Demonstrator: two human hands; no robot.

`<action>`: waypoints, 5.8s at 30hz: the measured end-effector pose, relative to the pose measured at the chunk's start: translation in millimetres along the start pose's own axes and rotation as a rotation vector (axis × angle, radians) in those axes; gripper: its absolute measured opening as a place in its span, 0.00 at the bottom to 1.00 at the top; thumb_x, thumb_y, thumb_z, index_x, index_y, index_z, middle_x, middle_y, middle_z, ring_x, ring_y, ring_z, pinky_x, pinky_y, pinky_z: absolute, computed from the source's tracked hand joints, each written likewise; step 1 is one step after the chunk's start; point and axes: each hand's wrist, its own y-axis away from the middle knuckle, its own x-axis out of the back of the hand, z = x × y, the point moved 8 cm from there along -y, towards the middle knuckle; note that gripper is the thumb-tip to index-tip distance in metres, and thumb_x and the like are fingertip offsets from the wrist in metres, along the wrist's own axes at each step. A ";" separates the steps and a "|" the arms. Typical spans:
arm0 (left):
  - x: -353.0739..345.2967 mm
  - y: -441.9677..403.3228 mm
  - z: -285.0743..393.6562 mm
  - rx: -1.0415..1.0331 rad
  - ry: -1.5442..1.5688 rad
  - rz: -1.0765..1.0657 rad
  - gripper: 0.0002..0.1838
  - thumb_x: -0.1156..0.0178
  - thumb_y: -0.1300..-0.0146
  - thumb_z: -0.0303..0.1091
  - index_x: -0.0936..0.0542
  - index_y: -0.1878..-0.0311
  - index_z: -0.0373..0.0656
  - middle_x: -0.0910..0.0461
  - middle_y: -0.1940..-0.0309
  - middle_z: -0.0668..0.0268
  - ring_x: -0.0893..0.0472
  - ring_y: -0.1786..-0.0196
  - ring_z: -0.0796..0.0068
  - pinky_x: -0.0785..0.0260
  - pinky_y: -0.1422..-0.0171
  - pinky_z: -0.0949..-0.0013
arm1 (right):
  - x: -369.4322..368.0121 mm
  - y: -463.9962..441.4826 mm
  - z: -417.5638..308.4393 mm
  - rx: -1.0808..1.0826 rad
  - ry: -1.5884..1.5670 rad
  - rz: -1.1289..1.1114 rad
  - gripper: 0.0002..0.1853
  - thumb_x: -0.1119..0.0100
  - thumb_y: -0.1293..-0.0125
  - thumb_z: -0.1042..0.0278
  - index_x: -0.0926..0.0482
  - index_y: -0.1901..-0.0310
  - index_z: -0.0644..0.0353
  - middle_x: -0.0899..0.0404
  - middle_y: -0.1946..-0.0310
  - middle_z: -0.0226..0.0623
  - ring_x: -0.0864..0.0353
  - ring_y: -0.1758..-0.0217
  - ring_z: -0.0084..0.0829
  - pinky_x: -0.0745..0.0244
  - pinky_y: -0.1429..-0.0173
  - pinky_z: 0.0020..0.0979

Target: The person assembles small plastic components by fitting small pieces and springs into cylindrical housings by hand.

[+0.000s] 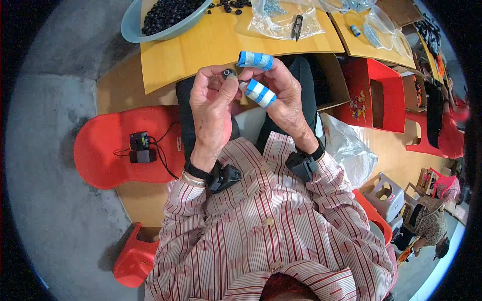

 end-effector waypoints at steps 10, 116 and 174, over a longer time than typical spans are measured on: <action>4.8 -3.7 -5.2 0.051 -0.033 -0.120 0.09 0.39 0.38 0.22 0.26 0.56 0.38 0.25 0.66 0.70 0.26 0.64 0.82 0.33 0.57 0.78 | 16.1 -2.7 9.2 -0.138 -0.330 0.063 0.17 0.40 0.37 0.76 0.28 0.47 0.61 0.23 0.59 0.27 0.24 0.55 0.19 0.28 0.47 0.22; -28.9 23.4 8.4 -0.654 -1.193 -0.443 0.10 0.39 0.49 0.19 0.21 0.62 0.38 0.20 0.66 0.58 0.20 0.63 0.58 0.27 0.58 0.64 | 26.7 19.3 8.3 -0.195 0.335 -0.139 0.18 0.45 0.39 0.80 0.26 0.46 0.64 0.21 0.66 0.34 0.21 0.64 0.22 0.24 0.55 0.25; -32.3 43.2 6.5 -0.758 -1.086 -0.722 0.17 0.36 0.58 0.21 0.20 0.60 0.40 0.24 0.61 0.63 0.25 0.60 0.61 0.31 0.53 0.61 | 8.1 59.5 43.8 -0.535 -0.016 -0.362 0.18 0.31 0.42 0.53 0.18 0.61 0.60 0.24 0.72 0.22 0.30 0.65 0.14 0.31 0.59 0.21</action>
